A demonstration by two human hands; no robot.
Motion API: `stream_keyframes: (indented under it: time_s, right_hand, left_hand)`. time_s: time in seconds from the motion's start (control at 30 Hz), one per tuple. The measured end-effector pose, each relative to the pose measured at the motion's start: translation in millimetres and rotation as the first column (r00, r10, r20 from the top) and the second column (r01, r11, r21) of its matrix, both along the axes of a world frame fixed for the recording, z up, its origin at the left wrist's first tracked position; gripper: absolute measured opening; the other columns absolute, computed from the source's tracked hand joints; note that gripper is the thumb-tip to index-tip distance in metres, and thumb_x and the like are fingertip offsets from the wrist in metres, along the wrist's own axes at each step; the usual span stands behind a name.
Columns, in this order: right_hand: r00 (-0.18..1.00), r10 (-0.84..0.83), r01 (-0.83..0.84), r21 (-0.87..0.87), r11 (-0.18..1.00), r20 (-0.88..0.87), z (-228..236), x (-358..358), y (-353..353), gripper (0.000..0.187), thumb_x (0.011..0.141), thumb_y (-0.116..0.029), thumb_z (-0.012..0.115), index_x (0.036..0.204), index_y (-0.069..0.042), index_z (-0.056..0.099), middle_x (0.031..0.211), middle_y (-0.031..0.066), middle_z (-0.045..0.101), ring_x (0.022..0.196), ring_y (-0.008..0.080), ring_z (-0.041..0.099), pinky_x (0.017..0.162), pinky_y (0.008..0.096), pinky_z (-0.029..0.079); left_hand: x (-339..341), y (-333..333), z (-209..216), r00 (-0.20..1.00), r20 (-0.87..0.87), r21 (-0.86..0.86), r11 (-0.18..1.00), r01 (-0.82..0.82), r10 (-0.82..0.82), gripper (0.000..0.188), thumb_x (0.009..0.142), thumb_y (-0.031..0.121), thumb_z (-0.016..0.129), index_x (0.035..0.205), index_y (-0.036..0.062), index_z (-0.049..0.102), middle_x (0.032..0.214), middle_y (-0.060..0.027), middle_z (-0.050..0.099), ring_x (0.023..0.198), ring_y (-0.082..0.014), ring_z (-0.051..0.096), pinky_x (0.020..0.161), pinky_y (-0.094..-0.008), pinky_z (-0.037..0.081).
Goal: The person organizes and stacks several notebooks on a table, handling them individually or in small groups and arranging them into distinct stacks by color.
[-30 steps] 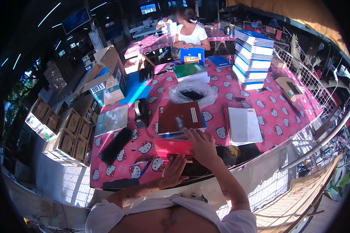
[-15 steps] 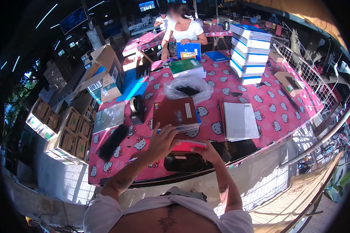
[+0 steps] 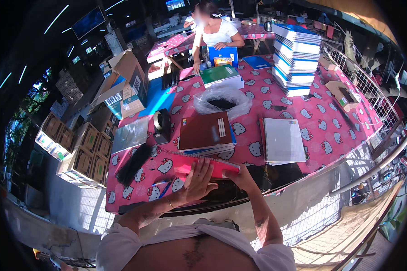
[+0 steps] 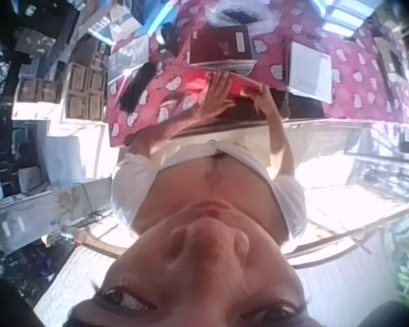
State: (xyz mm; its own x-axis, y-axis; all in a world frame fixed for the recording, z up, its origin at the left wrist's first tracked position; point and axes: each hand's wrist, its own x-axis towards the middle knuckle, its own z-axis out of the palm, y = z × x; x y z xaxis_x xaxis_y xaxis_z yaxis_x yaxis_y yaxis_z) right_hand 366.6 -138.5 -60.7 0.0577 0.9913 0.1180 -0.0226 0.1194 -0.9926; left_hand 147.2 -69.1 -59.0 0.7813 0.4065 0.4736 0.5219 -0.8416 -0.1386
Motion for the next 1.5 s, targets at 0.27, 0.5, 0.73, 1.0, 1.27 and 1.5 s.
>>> stream_keyframes:
  time_s: [0.27,0.5,0.73,1.0,1.27,1.5]
  right_hand:
    - [0.999,-0.003,0.0,0.073,0.997,0.048,-17.0,1.4,4.5,0.037,0.087,-0.003,0.073,0.123,0.001,0.064,0.11,0.0079,0.071,0.099,0.0133,0.064,0.087,0.03,0.053]
    - [0.998,0.065,-0.066,0.099,0.993,0.008,-10.3,-0.3,6.6,0.041,0.086,0.002,0.069,0.127,0.0,0.063,0.116,0.0104,0.07,0.106,0.0158,0.063,0.094,0.033,0.05]
    - [0.992,0.042,-0.057,0.136,0.989,0.117,-6.2,-7.6,2.5,0.043,0.087,-0.001,0.07,0.128,0.001,0.061,0.119,0.0108,0.069,0.107,0.0155,0.063,0.093,0.0326,0.05]
    - [0.995,0.022,-0.038,0.156,0.987,0.099,-10.4,2.0,8.8,0.04,0.085,-0.002,0.069,0.125,0.0,0.061,0.117,0.0102,0.069,0.104,0.0151,0.063,0.092,0.0322,0.05]
    - [0.999,0.031,-0.035,0.124,0.992,0.031,-8.4,-2.7,3.2,0.042,0.084,-0.005,0.071,0.125,0.0,0.061,0.114,0.0094,0.07,0.101,0.0164,0.063,0.09,0.0329,0.051]
    - [0.929,0.009,-0.009,-0.001,1.0,0.369,-19.3,-4.3,-20.8,0.04,0.081,-0.005,0.078,0.119,-0.001,0.067,0.099,0.0078,0.073,0.089,0.01,0.062,0.08,0.0298,0.053]
  left_hand:
    - [14.0,0.8,9.5,0.998,-0.043,0.074,0.996,0.053,-0.05,0.085,0.097,0.059,0.045,0.146,-0.0094,0.036,0.154,-0.0287,0.034,0.145,-0.0424,0.031,0.116,-0.0618,0.017]
    - [37.1,14.1,38.7,0.998,0.008,0.072,0.995,0.064,-0.065,0.085,0.096,0.06,0.046,0.147,-0.0065,0.036,0.156,-0.0251,0.033,0.148,-0.0368,0.028,0.12,-0.0569,0.011]
    - [51.1,18.4,49.5,0.996,0.08,0.064,0.998,0.023,-0.028,0.087,0.095,0.061,0.046,0.148,-0.0064,0.036,0.157,-0.0259,0.031,0.15,-0.0371,0.025,0.119,-0.0577,0.012]
    - [62.3,1.8,33.8,0.996,0.018,0.077,0.993,0.091,-0.093,0.085,0.098,0.061,0.04,0.149,-0.007,0.033,0.158,-0.0276,0.029,0.15,-0.0395,0.022,0.119,-0.061,0.009]
    - [49.6,-20.5,29.2,0.988,0.064,-0.093,0.984,0.149,-0.143,0.082,0.098,0.056,0.043,0.149,-0.0065,0.033,0.158,-0.0278,0.027,0.149,-0.0397,0.024,0.117,-0.0618,0.016]
    - [-19.4,-38.7,15.7,0.888,0.459,-0.144,0.986,0.089,-0.013,0.069,0.097,0.036,0.058,0.147,-0.0061,0.036,0.154,-0.0312,0.029,0.142,-0.0489,0.03,0.114,-0.0589,0.026]
